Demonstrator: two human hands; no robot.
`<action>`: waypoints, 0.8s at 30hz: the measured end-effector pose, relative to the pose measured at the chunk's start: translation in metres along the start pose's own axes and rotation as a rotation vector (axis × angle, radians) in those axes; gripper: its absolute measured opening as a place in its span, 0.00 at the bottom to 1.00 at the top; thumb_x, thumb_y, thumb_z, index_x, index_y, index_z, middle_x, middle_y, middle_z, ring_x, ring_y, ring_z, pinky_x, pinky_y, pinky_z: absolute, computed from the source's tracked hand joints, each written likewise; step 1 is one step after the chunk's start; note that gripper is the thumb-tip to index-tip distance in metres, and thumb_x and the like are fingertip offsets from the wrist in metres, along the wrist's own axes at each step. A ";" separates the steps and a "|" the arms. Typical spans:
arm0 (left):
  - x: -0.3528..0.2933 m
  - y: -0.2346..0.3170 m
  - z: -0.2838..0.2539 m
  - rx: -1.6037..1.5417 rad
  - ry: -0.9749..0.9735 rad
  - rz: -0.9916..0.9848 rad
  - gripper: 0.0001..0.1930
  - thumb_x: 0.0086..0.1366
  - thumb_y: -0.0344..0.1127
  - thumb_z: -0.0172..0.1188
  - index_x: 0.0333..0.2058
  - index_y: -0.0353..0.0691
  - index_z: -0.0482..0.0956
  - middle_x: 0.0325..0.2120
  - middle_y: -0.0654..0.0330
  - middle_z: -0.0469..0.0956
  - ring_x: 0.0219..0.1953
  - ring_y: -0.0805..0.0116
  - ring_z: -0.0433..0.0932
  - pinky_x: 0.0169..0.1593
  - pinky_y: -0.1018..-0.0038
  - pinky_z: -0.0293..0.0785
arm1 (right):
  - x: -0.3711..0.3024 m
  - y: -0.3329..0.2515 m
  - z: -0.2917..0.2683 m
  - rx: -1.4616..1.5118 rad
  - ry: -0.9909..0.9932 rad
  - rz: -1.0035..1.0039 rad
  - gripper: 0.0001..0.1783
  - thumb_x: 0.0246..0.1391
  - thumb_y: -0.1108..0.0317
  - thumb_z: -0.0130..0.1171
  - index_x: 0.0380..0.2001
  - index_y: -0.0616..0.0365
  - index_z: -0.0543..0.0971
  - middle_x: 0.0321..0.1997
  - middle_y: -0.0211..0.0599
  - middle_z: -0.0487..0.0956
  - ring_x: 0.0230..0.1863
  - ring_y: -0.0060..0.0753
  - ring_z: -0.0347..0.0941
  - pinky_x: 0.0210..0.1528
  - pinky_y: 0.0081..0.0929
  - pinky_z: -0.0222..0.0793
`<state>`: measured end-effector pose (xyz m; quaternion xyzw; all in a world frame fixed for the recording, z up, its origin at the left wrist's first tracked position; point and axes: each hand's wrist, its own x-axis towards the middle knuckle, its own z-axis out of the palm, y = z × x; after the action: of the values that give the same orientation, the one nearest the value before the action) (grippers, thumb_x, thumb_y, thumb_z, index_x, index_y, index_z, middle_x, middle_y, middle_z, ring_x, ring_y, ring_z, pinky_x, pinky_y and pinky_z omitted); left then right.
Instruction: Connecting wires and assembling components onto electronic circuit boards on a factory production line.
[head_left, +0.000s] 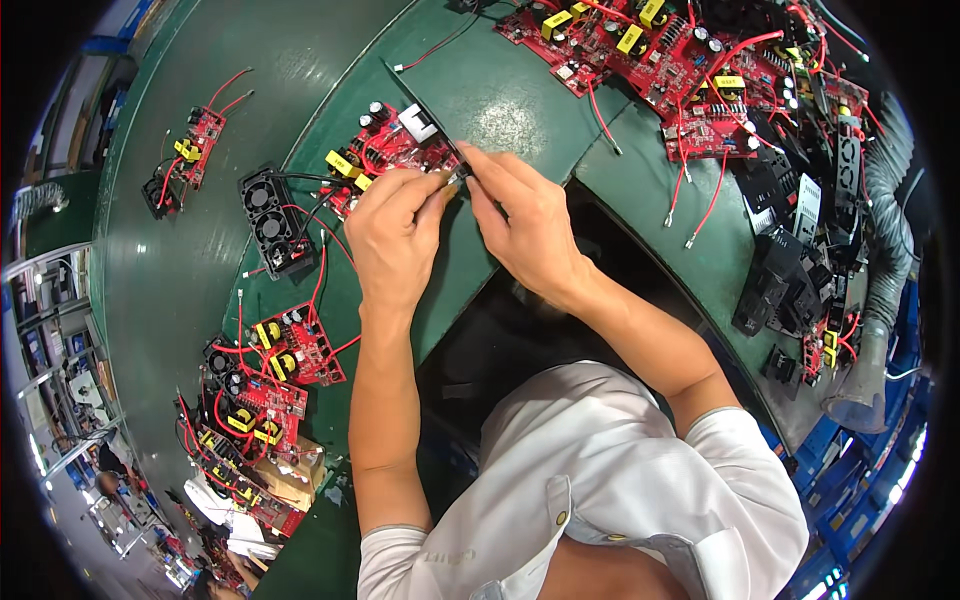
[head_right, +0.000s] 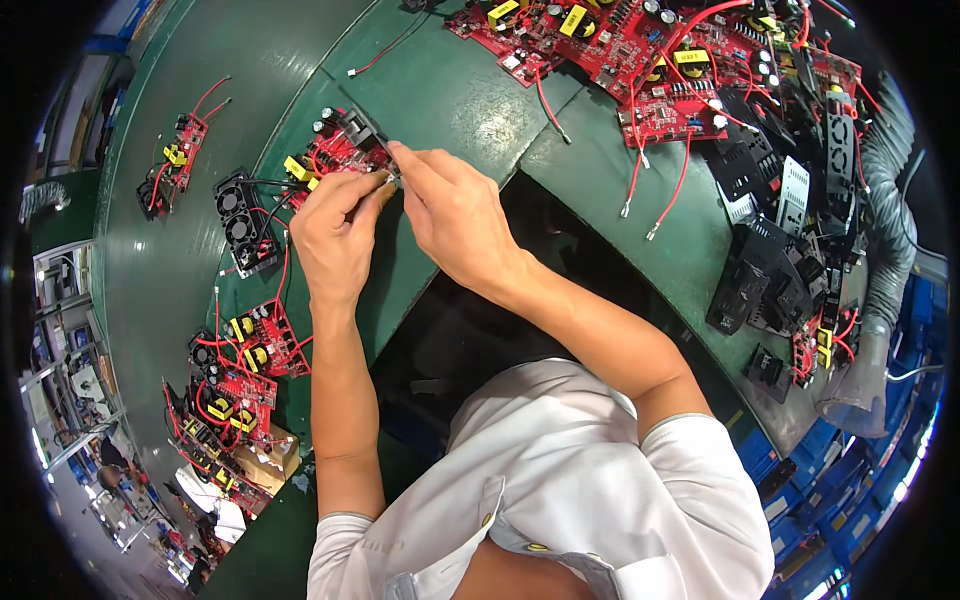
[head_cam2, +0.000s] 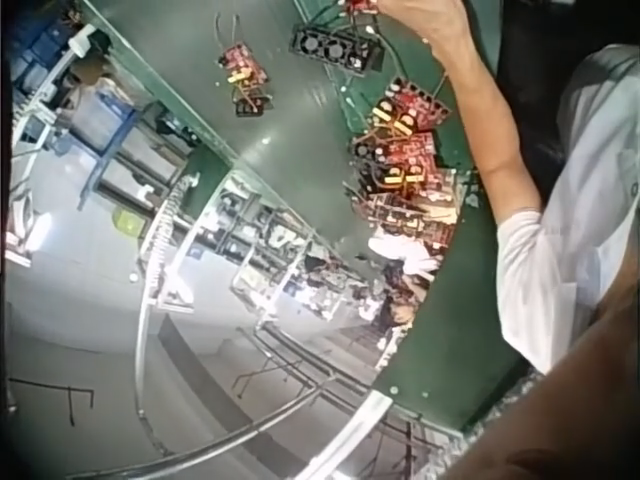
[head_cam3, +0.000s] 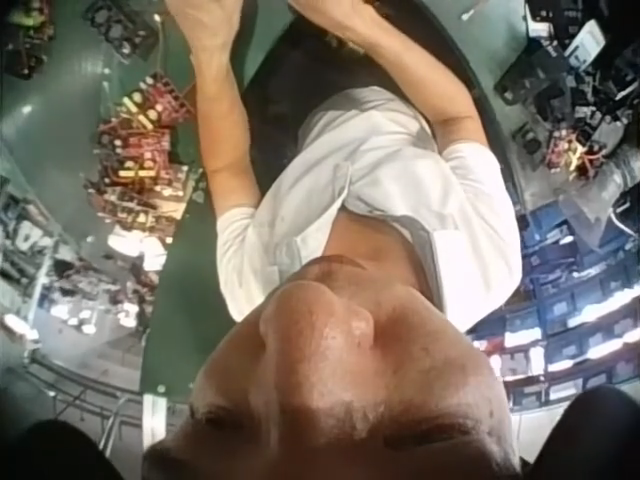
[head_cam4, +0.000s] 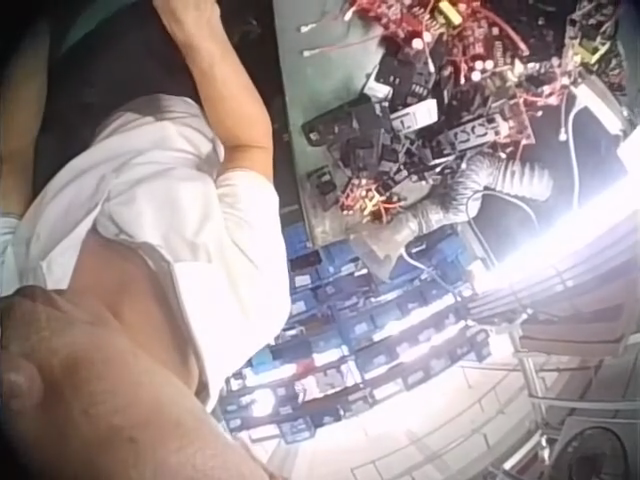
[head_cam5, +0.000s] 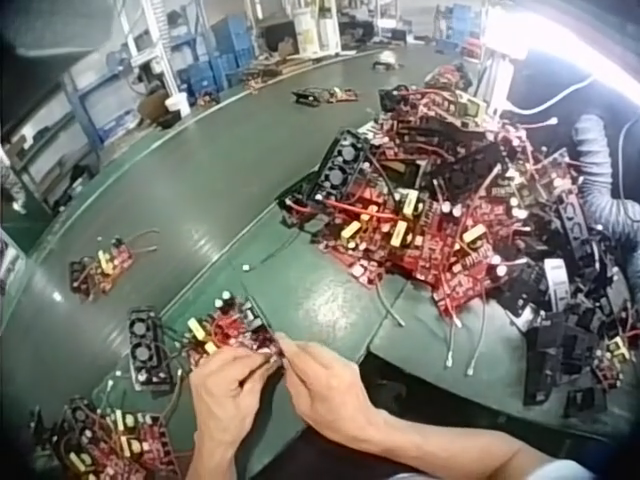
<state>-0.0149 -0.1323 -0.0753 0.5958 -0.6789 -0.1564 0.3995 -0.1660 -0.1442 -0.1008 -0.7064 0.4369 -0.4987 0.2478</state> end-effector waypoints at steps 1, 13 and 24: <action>0.001 -0.001 0.000 0.017 -0.004 0.061 0.08 0.52 0.24 0.69 0.33 0.35 0.84 0.29 0.56 0.81 0.29 0.58 0.79 0.33 0.68 0.74 | -0.002 -0.002 0.000 0.009 -0.004 -0.006 0.20 0.54 0.82 0.59 0.52 0.65 0.78 0.39 0.46 0.80 0.34 0.48 0.78 0.37 0.31 0.75; 0.011 -0.036 -0.103 0.407 0.252 -0.415 0.43 0.52 0.42 0.73 0.66 0.43 0.63 0.58 0.41 0.69 0.60 0.45 0.70 0.63 0.57 0.66 | 0.011 0.031 -0.008 0.057 -0.070 0.075 0.17 0.57 0.74 0.64 0.50 0.64 0.77 0.38 0.40 0.81 0.37 0.28 0.78 0.42 0.24 0.73; 0.202 -0.130 -0.135 -0.215 0.326 -0.396 0.29 0.60 0.32 0.67 0.61 0.43 0.74 0.50 0.57 0.79 0.40 0.69 0.80 0.43 0.72 0.77 | -0.002 0.027 0.002 -0.192 -0.073 -0.108 0.28 0.48 0.68 0.72 0.52 0.63 0.75 0.47 0.47 0.79 0.45 0.50 0.76 0.47 0.37 0.72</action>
<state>0.1785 -0.3166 -0.0071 0.6883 -0.4555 -0.2046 0.5262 -0.1749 -0.1560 -0.1236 -0.7669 0.4348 -0.4413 0.1676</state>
